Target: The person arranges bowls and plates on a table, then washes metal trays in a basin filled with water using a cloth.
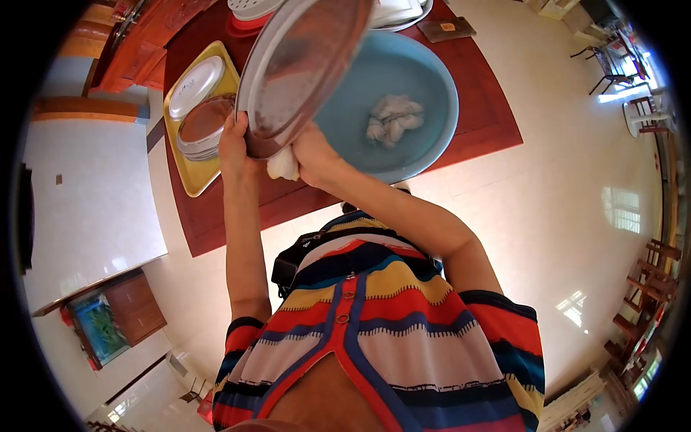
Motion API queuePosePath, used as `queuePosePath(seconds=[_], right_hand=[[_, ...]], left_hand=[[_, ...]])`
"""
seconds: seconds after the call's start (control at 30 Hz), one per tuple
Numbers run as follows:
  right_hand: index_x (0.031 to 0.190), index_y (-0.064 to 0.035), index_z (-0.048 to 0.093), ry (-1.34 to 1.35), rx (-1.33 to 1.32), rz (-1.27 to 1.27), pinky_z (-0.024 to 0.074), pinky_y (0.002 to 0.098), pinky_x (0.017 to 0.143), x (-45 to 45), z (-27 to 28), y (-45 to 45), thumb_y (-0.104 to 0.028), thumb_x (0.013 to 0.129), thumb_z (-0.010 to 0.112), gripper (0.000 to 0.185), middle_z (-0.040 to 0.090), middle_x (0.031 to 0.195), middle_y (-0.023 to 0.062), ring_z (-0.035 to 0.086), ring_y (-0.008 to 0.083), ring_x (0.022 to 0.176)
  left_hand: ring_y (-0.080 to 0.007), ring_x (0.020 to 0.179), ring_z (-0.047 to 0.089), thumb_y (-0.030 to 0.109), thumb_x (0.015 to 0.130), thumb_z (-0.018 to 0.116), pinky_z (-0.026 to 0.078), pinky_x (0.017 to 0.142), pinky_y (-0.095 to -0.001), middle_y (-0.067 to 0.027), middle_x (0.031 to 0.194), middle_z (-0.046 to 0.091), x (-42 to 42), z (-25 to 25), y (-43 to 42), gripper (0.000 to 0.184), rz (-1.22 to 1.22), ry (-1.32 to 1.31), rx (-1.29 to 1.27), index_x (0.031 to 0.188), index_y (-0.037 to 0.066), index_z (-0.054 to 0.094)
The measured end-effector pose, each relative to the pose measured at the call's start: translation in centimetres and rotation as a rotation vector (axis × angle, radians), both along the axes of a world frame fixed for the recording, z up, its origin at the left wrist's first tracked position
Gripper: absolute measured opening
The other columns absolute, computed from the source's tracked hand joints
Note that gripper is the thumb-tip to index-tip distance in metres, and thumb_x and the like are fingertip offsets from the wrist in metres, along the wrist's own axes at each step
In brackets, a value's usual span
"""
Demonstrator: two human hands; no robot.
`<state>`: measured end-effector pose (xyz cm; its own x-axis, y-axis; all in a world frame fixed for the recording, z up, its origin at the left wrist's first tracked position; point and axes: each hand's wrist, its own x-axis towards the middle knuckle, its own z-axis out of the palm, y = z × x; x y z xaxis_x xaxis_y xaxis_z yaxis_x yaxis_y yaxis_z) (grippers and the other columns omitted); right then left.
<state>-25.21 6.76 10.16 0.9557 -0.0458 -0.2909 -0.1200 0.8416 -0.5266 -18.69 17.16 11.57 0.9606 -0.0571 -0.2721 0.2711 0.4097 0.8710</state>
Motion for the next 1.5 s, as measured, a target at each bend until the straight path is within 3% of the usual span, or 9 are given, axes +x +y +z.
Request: queuePosePath(seconds=[0.23,0.47,0.57,0.67,0.73,0.87,1.03,1.3,1.5], right_hand=[[0.112,-0.0085,0.05,-0.174,0.341,0.126,0.0491,0.0347,0.081,-0.8,-3.3,-4.5,-0.029,0.086,0.054,0.034,0.056,0.111,0.0072,0.056,0.0201,0.098],[0.117,-0.004,0.047,-0.04,0.056,0.014,0.046,0.0382,0.09,-0.3,-1.8,-13.2,-0.027,0.09,0.047,0.036,0.054,0.116,0.0106,0.054,0.0237,0.105],[0.12,-0.0015,0.045,-0.311,0.324,0.179,0.0464,0.0366,0.09,0.2,-2.0,-16.2,-0.022,0.092,0.042,0.035,0.055,0.116,0.0117,0.055,0.0248,0.104],[0.119,-0.0028,0.047,-0.127,0.054,-0.07,0.0485,0.0351,0.084,0.6,0.9,-17.2,-0.023,0.094,0.041,0.032,0.057,0.111,0.0108,0.057,0.0232,0.098],[0.119,-0.0039,0.048,-0.182,-0.506,-0.322,0.0482,0.0316,0.081,0.4,2.0,-17.3,-0.019,0.094,0.043,0.03,0.058,0.106,0.0099,0.058,0.0218,0.092],[0.116,-0.0025,0.051,-0.195,-1.476,-0.183,0.0454,0.0274,0.079,-0.1,2.7,-16.3,-0.011,0.089,0.05,0.028,0.057,0.104,0.0067,0.056,0.0188,0.089],[0.115,-0.0085,0.053,-0.965,-2.012,-0.239,0.0314,0.0453,0.1,1.1,2.1,-10.1,-0.007,0.074,0.061,0.042,0.047,0.12,0.0134,0.042,0.0335,0.113],[0.115,-0.0277,0.053,-1.3,-2.056,-0.133,0.0384,0.0376,0.079,3.2,5.2,-3.7,-0.016,0.075,0.061,0.043,0.054,0.103,0.0061,0.053,0.0246,0.094],[0.116,-0.0238,0.052,-1.129,-2.155,-0.018,0.0441,0.0364,0.071,5.8,5.7,-5.2,-0.016,0.075,0.061,0.043,0.056,0.092,0.0062,0.057,0.0235,0.085]], left_hand=[[-0.0164,0.087,0.056,0.005,0.09,0.047,0.046,0.079,-0.029,-0.0103,0.098,0.059,-1.2,0.7,0.5,0.02,-0.064,-0.112,0.055,0.107,-0.004,0.051],[-0.0153,0.087,0.056,0.003,0.089,0.046,0.046,0.08,-0.0282,-0.0095,0.1,0.059,-2.1,-0.4,3.8,0.021,-0.007,-0.073,0.068,0.109,-0.003,0.051],[-0.0151,0.088,0.056,0.002,0.089,0.046,0.045,0.082,-0.0278,-0.0089,0.1,0.059,-2.7,-0.2,4.2,0.022,0.011,-0.1,0.107,0.11,-0.003,0.05],[-0.0113,0.083,0.054,0.005,0.089,0.048,0.044,0.079,-0.024,-0.0047,0.093,0.06,-3.5,0.4,4.3,0.016,0.044,-0.163,0.15,0.103,-0.001,0.054],[-0.0101,0.081,0.053,0.005,0.088,0.049,0.043,0.076,-0.0233,-0.0043,0.092,0.059,-3.7,-0.3,4.9,0.018,0.052,-0.247,0.253,0.104,-0.002,0.054],[-0.0059,0.075,0.047,0.007,0.087,0.051,0.04,0.068,-0.0202,-0.001,0.082,0.057,-4.7,0.8,3.9,0.018,0.039,-0.503,0.594,0.1,-0.003,0.058],[-0.0061,0.073,0.048,0.007,0.086,0.052,0.04,0.068,-0.0201,0.0001,0.079,0.058,-5.4,1.7,1.8,0.018,-0.047,-0.45,0.527,0.099,-0.003,0.058],[-0.0073,0.085,0.052,0.005,0.086,0.053,0.042,0.075,-0.0209,-0.0031,0.092,0.062,-4.9,1.2,3.1,0.023,-0.175,-0.555,0.502,0.107,-0.003,0.057],[-0.0087,0.084,0.054,0.006,0.087,0.053,0.042,0.077,-0.0213,-0.0031,0.094,0.061,-5.1,3.0,3.8,0.023,-0.018,-0.551,0.391,0.107,-0.003,0.058]])
